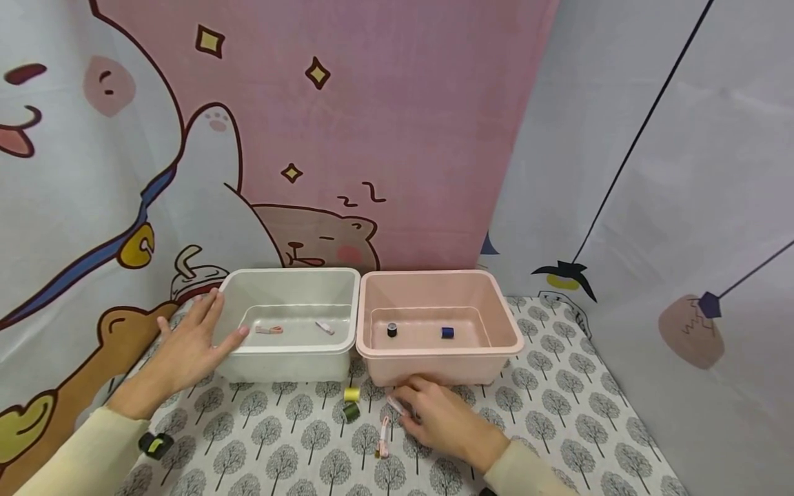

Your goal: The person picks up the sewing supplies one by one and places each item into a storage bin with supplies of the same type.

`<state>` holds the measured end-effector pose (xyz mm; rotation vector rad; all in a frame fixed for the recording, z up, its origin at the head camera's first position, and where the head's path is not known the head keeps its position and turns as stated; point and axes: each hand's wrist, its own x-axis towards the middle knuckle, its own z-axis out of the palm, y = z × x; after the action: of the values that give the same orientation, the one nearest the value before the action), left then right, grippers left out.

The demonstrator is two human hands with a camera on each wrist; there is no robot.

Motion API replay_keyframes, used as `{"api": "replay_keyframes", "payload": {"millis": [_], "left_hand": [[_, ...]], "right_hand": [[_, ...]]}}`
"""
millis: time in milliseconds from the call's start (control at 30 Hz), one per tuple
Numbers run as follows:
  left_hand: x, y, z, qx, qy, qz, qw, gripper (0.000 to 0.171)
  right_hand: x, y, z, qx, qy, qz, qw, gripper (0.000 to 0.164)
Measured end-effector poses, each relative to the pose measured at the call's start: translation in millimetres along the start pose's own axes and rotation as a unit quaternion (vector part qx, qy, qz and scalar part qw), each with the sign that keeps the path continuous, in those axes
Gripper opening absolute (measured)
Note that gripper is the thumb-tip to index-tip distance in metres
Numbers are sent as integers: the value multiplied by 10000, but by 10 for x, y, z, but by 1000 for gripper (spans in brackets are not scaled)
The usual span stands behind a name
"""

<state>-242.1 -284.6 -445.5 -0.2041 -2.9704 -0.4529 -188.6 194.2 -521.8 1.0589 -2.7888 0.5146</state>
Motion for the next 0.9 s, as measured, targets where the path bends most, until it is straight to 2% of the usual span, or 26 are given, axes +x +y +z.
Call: {"api": "replay_keyframes", "payload": {"millis": [600, 767, 900], "left_hand": [[7, -2, 7, -30, 11, 38, 10000, 112], [0, -11, 13, -26, 13, 48, 10000, 113], [10, -23, 11, -15, 27, 53, 10000, 113]], "right_hand": [[-16, 17, -47, 29, 76, -138, 9999, 35], [-46, -9, -129, -22, 281, -132, 9995, 35], [-54, -19, -209, -198, 588, -328, 9975, 33]]}}
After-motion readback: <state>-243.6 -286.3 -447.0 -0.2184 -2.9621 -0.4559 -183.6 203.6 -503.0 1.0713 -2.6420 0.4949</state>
